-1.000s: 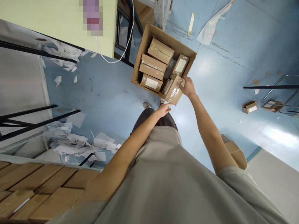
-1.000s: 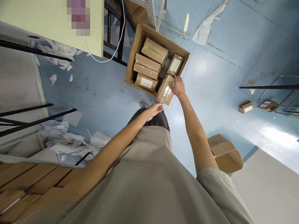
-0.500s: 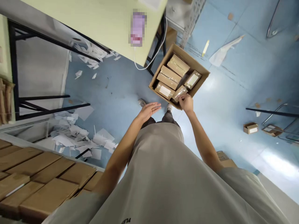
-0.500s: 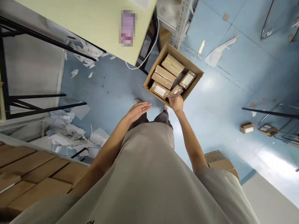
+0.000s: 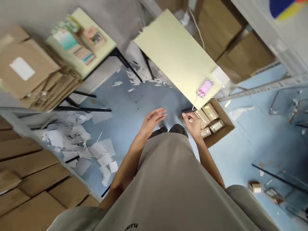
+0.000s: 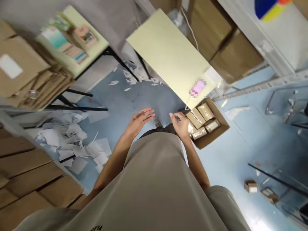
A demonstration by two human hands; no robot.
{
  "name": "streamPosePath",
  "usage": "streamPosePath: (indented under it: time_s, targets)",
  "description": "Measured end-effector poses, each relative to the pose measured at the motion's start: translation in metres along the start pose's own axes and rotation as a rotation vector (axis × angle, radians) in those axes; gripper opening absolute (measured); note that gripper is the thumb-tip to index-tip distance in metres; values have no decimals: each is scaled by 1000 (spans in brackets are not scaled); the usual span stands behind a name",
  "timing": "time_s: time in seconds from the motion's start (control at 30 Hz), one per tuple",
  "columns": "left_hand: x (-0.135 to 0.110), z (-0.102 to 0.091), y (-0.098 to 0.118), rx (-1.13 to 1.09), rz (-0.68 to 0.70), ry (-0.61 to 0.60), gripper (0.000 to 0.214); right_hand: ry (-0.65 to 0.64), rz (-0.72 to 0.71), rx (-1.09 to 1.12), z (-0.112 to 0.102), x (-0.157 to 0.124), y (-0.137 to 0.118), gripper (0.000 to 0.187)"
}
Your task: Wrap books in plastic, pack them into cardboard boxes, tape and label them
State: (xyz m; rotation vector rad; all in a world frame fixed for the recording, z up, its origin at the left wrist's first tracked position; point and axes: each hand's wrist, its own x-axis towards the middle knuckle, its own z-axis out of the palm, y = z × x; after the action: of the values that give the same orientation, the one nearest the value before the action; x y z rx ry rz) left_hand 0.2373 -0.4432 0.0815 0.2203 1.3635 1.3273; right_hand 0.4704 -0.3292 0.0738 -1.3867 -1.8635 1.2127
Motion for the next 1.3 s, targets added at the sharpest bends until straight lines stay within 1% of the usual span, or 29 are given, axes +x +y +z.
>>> streamPosePath:
  time_s: [0.07, 0.13, 0.2, 0.3, 0.4, 0.53, 0.6, 0.63, 0.7, 0.8, 0.87, 0.93, 1.03, 1.17, 1.3]
  targets:
    - [9, -31, 34, -41, 71, 45, 42, -19, -52, 19, 30, 22, -32, 57]
    - [19, -61, 64, -78, 130, 100, 42, -59, -104, 29, 59, 45, -59, 54]
    - [29, -87, 88, -104, 170, 154, 44, -101, -144, 35, 87, 70, -81, 53]
    - [47, -126, 119, -126, 198, 226, 46, -166, -180, 31, 128, 112, -106, 55]
    - [71, -171, 146, -145, 223, 327, 50, -248, -209, 22, 168, 163, -128, 57]
    - [106, -236, 187, -206, 250, 564, 54, -351, -254, 38, 223, 242, -168, 58]
    - [124, -263, 211, -250, 248, 669, 53, -411, -276, 54, 252, 284, -193, 58]
    - [132, -273, 223, -269, 251, 709, 52, -444, -289, 62, 266, 305, -206, 58]
    - [147, -287, 247, -296, 266, 757, 51, -514, -325, 72, 298, 345, -233, 59]
    - [166, -297, 276, -314, 285, 777, 52, -631, -405, 59, 347, 398, -271, 63]
    - [176, -303, 288, -326, 276, 790, 53, -703, -448, 43, 379, 424, -293, 66]
    - [183, -311, 296, -343, 254, 806, 54, -760, -465, 40, 410, 440, -311, 67]
    - [193, -333, 302, -381, 213, 827, 55, -823, -449, 54, 452, 449, -328, 68]
    - [211, -379, 306, -421, 179, 845, 55, -886, -404, 64, 501, 444, -334, 67]
    - [240, -430, 312, -443, 162, 815, 56, -918, -357, 42, 540, 436, -333, 64]
